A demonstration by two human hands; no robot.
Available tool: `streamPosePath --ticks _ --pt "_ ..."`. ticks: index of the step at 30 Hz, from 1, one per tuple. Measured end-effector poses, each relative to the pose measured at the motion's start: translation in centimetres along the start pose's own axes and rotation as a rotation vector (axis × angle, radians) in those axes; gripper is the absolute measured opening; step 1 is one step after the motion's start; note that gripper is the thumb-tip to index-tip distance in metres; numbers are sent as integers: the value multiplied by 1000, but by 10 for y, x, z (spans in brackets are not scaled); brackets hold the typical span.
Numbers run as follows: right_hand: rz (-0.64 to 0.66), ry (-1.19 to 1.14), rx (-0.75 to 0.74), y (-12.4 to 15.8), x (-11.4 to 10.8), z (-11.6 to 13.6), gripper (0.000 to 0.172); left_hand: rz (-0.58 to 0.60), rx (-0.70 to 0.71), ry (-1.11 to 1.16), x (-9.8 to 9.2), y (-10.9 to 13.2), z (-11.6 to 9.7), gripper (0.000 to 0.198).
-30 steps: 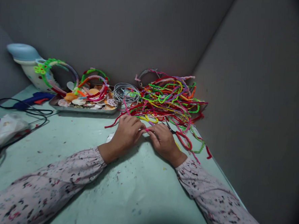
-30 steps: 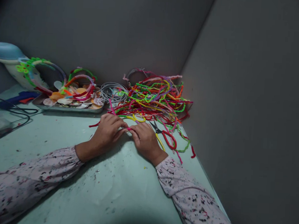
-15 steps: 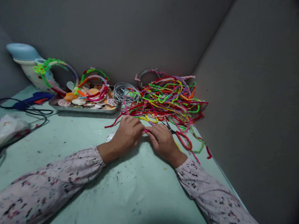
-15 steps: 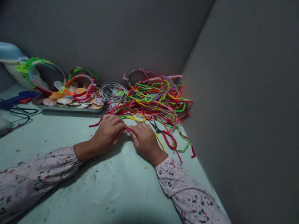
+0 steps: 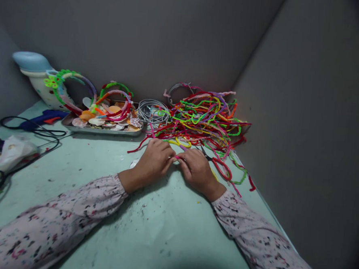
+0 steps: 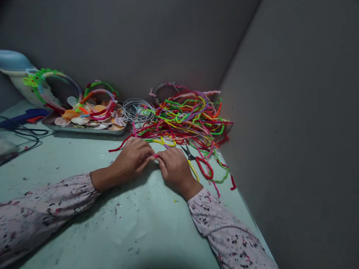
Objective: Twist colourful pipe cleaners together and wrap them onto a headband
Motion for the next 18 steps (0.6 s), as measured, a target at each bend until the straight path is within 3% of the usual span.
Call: streamPosePath --ticks 18 --pt "41 8 -1 0 0 1 14 49 -23 32 -1 -2 1 25"
Point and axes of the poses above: each hand's wrist, its own y-axis away from the middle knuckle, its own x-axis out of the palm, z = x × y, the point moved 1 cm from there along -y, towards the middle knuckle, and after that the axes turned 12 degrees about x, right-handed, at the moved point
